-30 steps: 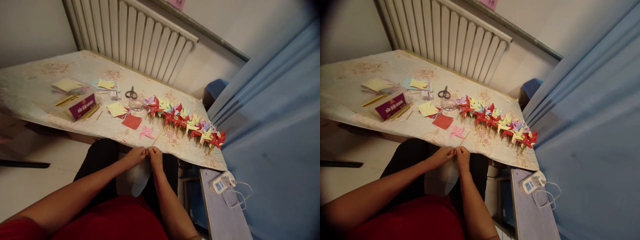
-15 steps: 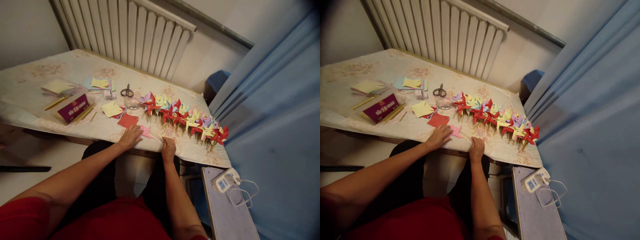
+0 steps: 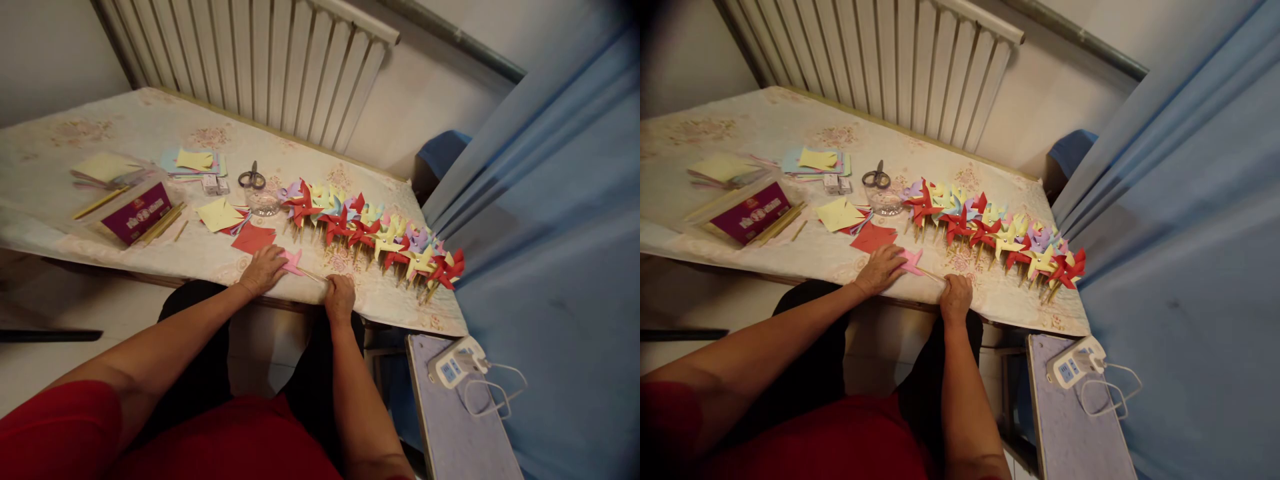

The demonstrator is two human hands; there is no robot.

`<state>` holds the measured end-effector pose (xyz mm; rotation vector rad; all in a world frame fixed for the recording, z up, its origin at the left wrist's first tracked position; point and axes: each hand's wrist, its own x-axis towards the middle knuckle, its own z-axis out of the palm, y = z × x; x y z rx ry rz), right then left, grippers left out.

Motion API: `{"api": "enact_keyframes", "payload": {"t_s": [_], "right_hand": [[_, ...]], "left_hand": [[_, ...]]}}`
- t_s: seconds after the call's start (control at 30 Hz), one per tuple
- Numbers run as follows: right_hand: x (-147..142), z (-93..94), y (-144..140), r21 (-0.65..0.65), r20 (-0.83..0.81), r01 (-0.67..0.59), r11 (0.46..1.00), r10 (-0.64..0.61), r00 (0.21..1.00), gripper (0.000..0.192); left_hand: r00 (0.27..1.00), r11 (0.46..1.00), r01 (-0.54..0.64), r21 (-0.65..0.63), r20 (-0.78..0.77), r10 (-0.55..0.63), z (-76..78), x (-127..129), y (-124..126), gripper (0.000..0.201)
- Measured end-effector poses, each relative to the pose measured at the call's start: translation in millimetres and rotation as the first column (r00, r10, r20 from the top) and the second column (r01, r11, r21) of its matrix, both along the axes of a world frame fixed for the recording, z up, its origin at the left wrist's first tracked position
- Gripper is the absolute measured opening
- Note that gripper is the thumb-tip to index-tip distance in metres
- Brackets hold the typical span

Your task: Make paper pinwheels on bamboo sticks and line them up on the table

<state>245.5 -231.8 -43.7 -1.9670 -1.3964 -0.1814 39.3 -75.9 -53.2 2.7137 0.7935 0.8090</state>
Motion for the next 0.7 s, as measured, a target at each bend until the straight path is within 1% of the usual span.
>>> {"api": "enact_keyframes", "payload": {"t_s": [0.3, 0.47, 0.7], "right_hand": [[-3.3, -0.2, 4.2, -0.071, 0.022, -0.012, 0.997, 0.014, 1.0, 0.027], [-7.6, 1.1, 10.2, -0.067, 0.064, -0.062, 0.996, 0.067, 0.996, 0.024], [-10.4, 3.7, 17.2, -0.057, 0.085, -0.082, 0.995, 0.087, 0.993, 0.023]], "left_hand": [[1.0, 0.999, -0.018, -0.043, 0.005, 0.019, -1.2, 1.7, 1.1, 0.028], [1.0, 0.998, -0.027, -0.055, 0.01, 0.028, 0.8, 2.8, 1.1, 0.027], [0.999, 0.997, -0.034, -0.068, 0.003, 0.034, -0.3, 4.8, 2.7, 0.027]]}}
